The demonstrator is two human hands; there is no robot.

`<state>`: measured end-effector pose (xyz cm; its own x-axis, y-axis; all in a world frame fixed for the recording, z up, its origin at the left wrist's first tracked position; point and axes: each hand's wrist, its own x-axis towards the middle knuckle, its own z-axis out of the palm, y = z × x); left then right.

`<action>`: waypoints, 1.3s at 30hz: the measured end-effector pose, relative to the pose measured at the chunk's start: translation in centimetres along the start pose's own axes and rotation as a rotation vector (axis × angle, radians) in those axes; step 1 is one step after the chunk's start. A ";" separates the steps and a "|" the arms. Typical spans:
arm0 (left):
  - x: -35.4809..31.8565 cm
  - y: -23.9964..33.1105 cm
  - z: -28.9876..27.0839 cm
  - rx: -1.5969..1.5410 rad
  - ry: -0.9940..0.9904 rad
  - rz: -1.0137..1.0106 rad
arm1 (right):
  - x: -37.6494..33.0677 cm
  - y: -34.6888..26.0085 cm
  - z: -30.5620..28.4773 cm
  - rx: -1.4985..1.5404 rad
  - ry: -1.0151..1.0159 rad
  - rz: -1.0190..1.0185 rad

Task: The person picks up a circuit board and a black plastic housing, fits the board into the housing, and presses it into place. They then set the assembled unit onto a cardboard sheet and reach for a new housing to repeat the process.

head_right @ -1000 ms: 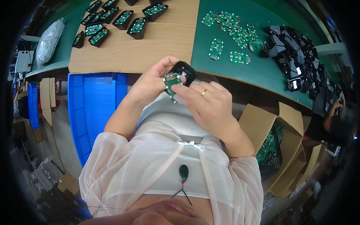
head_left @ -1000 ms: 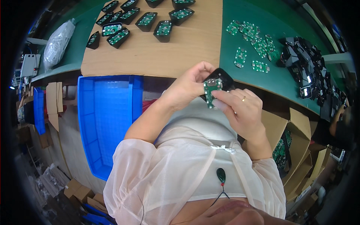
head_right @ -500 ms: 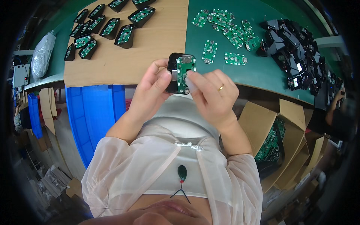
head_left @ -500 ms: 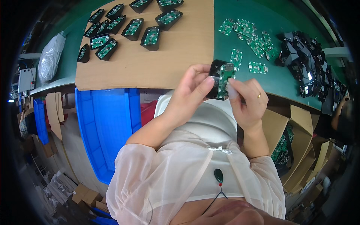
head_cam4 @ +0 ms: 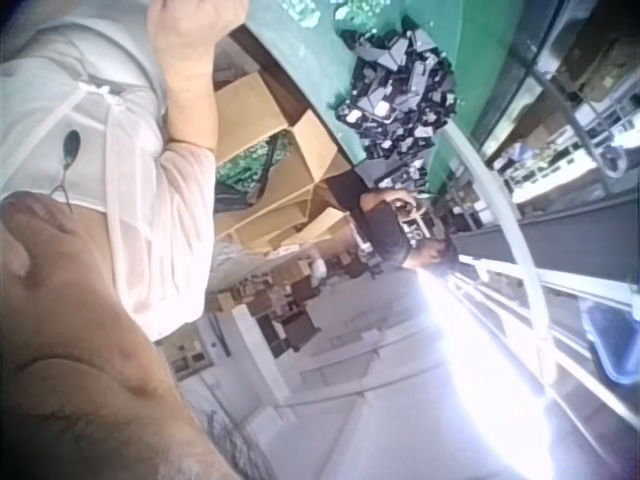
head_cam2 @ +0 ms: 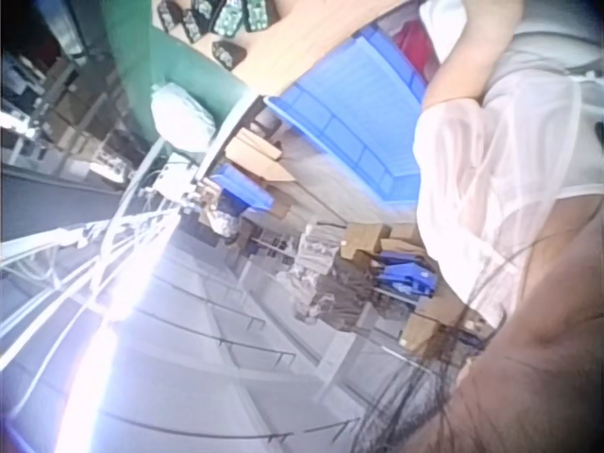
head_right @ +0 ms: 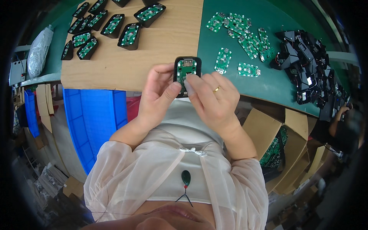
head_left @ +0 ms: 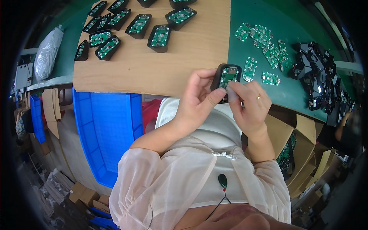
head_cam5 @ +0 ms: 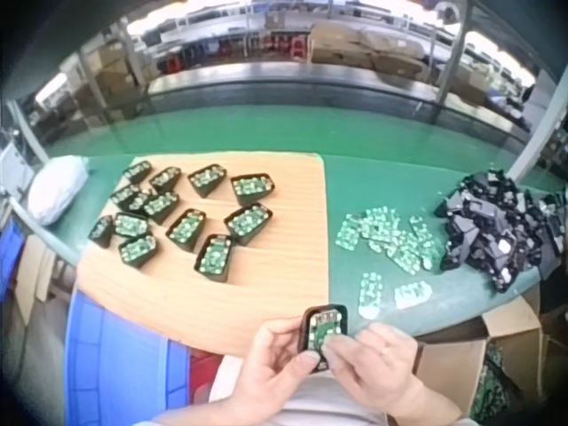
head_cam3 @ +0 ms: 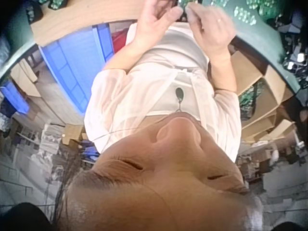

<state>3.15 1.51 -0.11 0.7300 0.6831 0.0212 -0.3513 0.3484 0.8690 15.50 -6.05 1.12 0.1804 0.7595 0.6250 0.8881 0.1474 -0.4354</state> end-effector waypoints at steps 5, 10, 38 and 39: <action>-0.8 -0.7 -0.7 0.020 0.080 -0.016 | 0.1 -0.5 0.7 -0.069 -0.082 -0.091; -1.1 -0.4 -0.8 0.119 0.095 0.152 | 0.5 -1.1 0.9 -0.032 -0.059 -0.126; -3.6 3.7 -3.1 0.187 0.204 0.253 | -0.1 -4.6 5.2 0.894 -0.131 0.321; -3.7 3.8 -3.4 0.169 0.239 0.251 | 0.1 -4.8 5.5 0.954 -0.150 0.395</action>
<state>-2.81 2.47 1.41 0.4697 0.8709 0.1449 -0.3850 0.0543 0.9213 8.93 -3.22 -0.24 0.2728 0.9239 0.2682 0.0625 0.2612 -0.9633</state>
